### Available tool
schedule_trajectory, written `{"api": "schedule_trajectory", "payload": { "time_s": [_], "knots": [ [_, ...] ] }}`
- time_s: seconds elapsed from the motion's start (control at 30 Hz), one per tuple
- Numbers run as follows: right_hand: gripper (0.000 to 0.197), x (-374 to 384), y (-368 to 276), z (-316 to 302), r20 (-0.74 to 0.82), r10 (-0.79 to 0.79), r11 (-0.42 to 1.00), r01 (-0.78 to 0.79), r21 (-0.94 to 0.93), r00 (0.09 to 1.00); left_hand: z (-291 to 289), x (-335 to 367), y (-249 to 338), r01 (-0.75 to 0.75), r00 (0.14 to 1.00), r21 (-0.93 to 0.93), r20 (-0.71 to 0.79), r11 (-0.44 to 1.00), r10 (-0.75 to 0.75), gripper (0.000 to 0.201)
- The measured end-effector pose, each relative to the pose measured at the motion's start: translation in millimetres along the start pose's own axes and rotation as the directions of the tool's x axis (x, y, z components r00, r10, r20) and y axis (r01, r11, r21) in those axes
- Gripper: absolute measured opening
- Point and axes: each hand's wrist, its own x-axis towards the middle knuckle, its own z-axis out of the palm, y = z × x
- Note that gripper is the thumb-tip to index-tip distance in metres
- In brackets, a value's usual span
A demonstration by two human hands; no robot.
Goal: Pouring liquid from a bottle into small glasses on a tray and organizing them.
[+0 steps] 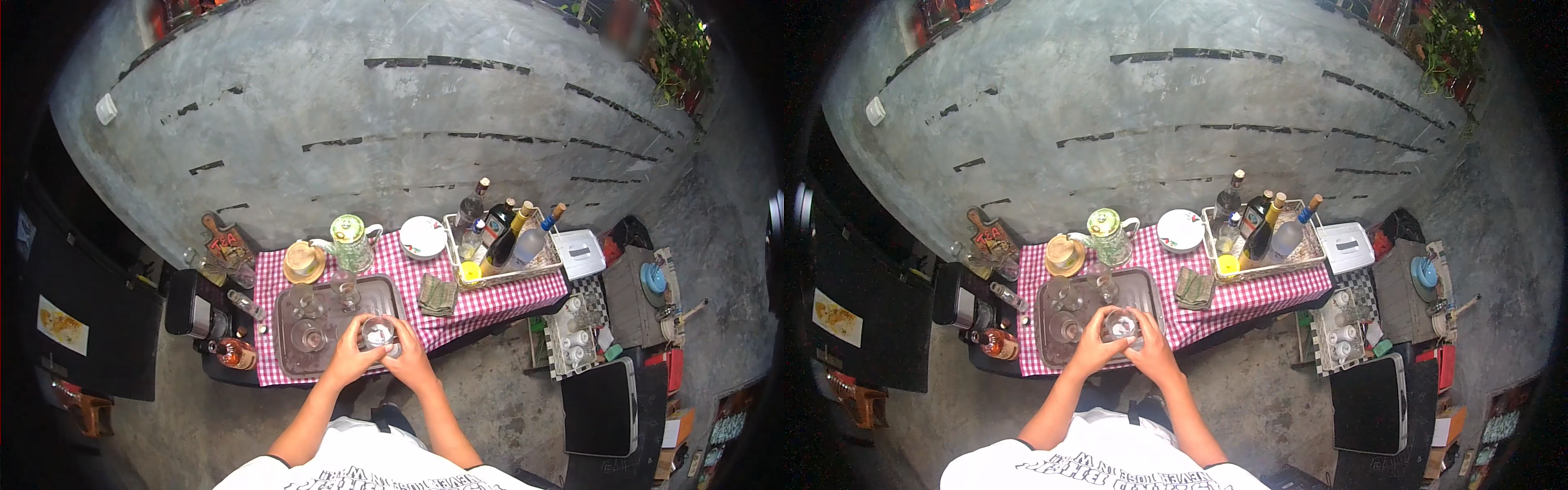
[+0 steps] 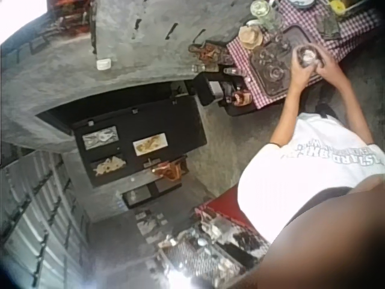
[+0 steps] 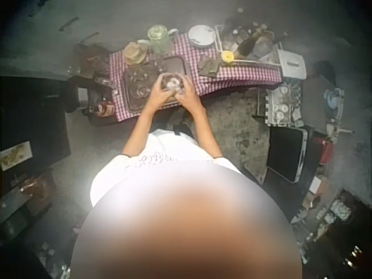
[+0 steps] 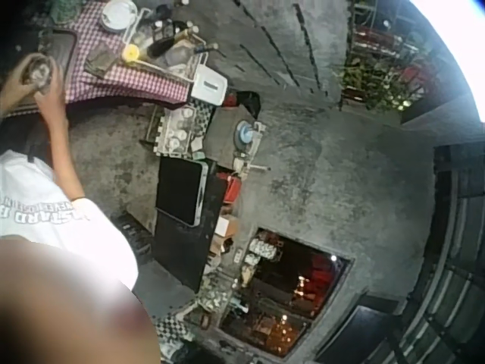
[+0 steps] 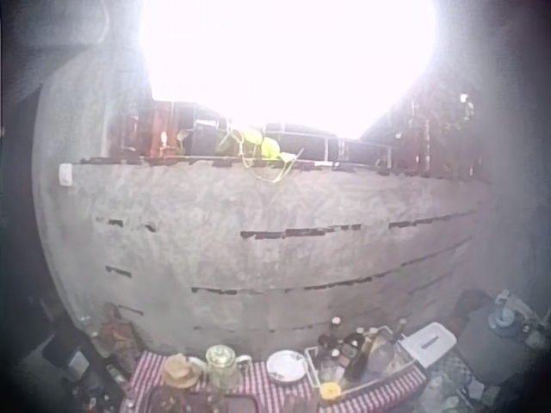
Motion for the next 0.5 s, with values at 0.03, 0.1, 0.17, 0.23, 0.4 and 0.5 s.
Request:
{"api": "schedule_trajectory", "payload": {
  "time_s": [0.03, 0.1, 0.17, 0.23, 0.4, 0.5],
  "knots": [
    [0.066, 1, -3, -2, 0.004, -0.043, 0.999, 0.043, 0.001, 0.999, 1, -2, 4, -0.003, 1.0, 0.041, -0.017, 0.999, 0.004, 0.061],
    [0.065, 3, -7, -4, 0.019, -0.053, 0.998, 0.054, -0.023, 0.998, -1, -4, 11, 0.004, 1.0, 0.049, -0.016, 0.999, -0.003, 0.062],
    [0.061, 6, -13, -5, 0.016, -0.061, 0.997, 0.062, -0.05, 0.998, -4, -5, 16, 0.007, 1.0, 0.056, -0.004, 0.998, -0.007, 0.062],
    [0.06, 8, -11, -1, 0.02, -0.055, 0.997, 0.056, -0.053, 0.998, -8, -4, 20, 0.047, 0.999, 0.095, 0.007, 0.994, -0.048, 0.062],
    [0.058, 22, -9, 15, 0.048, -0.063, 0.996, 0.066, -0.066, 0.997, -31, 6, -1, -0.005, 0.999, 0.121, 0.035, 0.993, 0.001, 0.062],
    [0.059, 28, -16, 24, 0.004, -0.094, 0.993, 0.094, -0.076, 0.996, -45, 13, -1, 0.013, 0.997, 0.135, 0.079, 0.991, -0.024, 0.061]
  ]
}}
